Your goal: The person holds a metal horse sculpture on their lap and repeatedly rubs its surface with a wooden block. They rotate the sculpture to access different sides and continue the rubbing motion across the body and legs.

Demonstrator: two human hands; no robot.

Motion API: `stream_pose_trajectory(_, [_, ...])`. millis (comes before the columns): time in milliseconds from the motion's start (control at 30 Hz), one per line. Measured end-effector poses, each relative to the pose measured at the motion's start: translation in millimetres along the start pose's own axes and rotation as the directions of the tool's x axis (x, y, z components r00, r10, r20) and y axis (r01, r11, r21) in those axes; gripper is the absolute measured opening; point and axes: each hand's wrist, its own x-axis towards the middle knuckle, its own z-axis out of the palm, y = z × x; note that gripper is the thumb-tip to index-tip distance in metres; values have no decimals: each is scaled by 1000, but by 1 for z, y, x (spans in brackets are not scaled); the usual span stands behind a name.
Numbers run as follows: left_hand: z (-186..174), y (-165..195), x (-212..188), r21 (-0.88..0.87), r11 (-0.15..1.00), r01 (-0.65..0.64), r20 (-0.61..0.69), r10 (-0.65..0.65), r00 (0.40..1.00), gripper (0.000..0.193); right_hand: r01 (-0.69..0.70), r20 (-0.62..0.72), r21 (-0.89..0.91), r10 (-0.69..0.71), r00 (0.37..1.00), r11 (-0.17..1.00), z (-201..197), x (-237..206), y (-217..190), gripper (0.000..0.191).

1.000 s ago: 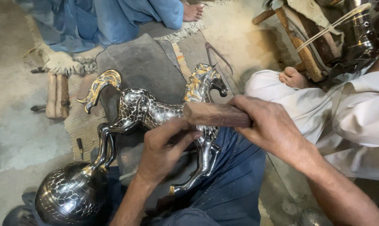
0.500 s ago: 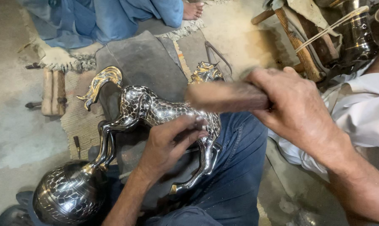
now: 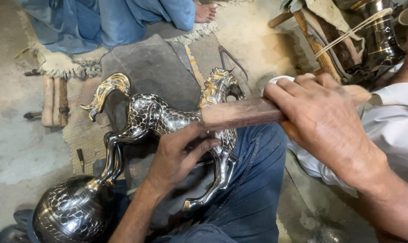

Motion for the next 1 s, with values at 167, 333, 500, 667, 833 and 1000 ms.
stream_pose_trajectory(167, [-1,2,2,-6,995,98,8,-98,995,27,-142,153,154,118,981,978,5,1,0,24])
stream_pose_trajectory(333, [-4,1,2,-3,999,51,5,-51,999,29,-167,155,263,129,979,950,7,-1,-1,21])
stream_pose_trajectory(500, [-2,0,3,-39,997,59,9,-59,998,35,-289,268,343,202,942,894,9,0,0,18])
stream_pose_trajectory(667, [-3,2,3,-3,973,231,26,-231,973,24,-239,235,304,171,957,922,10,8,1,21])
stream_pose_trajectory(833, [-3,6,7,-81,949,304,25,-303,953,36,1,73,-52,2,997,999,5,17,-3,30])
stream_pose_trajectory(1000, [-4,9,5,-137,927,350,33,-349,937,27,-72,65,103,65,996,992,3,25,2,33])
